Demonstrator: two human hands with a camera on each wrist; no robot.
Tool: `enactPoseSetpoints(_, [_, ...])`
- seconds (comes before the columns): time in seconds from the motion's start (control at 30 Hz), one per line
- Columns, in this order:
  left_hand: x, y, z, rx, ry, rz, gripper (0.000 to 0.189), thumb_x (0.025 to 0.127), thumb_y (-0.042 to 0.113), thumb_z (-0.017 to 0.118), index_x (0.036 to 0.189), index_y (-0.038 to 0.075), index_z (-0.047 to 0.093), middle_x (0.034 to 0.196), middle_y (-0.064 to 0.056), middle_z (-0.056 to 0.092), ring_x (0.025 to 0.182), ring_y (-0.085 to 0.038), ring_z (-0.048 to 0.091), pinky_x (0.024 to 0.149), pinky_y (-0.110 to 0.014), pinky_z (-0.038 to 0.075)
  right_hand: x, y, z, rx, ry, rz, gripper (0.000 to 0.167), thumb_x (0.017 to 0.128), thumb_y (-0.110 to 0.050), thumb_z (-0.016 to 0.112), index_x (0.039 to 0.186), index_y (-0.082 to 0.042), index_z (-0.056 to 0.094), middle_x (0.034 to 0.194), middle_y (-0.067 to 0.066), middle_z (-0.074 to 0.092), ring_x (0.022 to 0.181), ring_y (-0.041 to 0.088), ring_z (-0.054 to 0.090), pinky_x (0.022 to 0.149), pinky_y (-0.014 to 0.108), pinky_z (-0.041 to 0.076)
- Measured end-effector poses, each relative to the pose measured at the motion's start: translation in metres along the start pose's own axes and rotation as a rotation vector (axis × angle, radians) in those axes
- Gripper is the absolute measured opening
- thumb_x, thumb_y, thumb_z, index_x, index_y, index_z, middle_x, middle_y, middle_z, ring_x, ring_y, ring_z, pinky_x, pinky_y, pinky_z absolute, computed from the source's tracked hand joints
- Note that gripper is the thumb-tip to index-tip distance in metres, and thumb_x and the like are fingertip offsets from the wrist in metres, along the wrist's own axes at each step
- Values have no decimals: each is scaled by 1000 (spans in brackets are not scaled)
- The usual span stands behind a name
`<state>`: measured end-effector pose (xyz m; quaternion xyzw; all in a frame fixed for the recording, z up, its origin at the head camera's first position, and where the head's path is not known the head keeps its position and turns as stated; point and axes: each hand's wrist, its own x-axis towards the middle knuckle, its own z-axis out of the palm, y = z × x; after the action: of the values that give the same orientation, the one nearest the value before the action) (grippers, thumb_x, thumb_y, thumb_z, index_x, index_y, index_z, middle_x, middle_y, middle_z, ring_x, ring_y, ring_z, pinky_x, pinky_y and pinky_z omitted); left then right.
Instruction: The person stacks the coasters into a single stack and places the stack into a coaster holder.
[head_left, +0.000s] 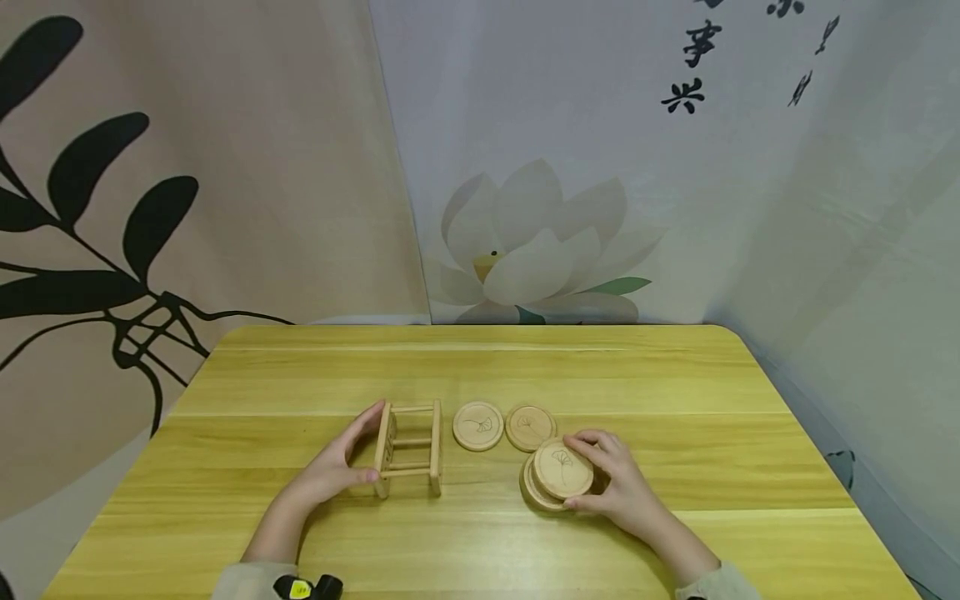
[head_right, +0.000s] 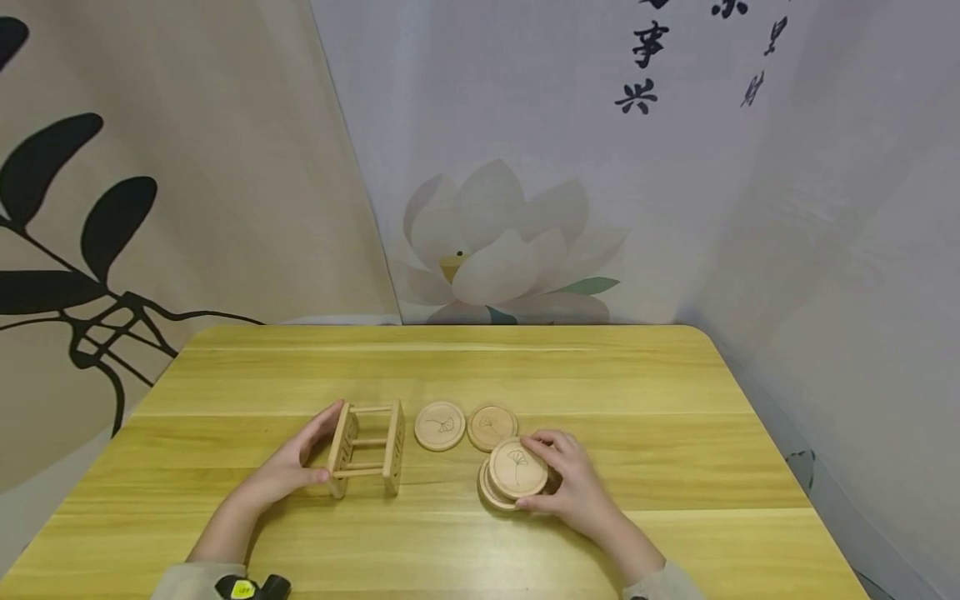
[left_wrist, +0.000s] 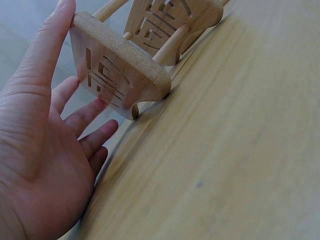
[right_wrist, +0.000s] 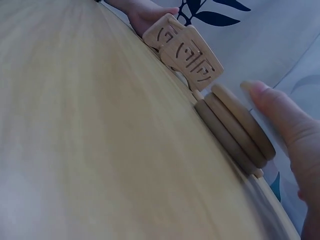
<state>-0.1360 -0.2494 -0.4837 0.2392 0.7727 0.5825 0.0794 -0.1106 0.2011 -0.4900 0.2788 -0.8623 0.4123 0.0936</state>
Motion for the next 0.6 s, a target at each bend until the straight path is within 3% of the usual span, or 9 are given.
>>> enactPoseSetpoints(0.33, [-1, -1, 0, -15, 0, -14, 99, 77, 23, 81, 154, 22, 18, 151, -17, 29, 136, -44, 20, 101, -73, 4, -2, -9, 3, 18, -28, 10, 87, 60, -38, 88, 134, -7, 55, 132, -1, 49, 120, 21, 40, 93, 60, 35])
enactPoseSetpoints(0.6, [-1, 1, 0, -1, 0, 0, 99, 79, 25, 80, 154, 15, 17, 151, -19, 29, 136, -46, 20, 99, -75, 4, -1, -8, 4, 15, -50, 22, 86, 61, -40, 87, 134, -8, 56, 133, -1, 49, 120, 20, 40, 94, 59, 35])
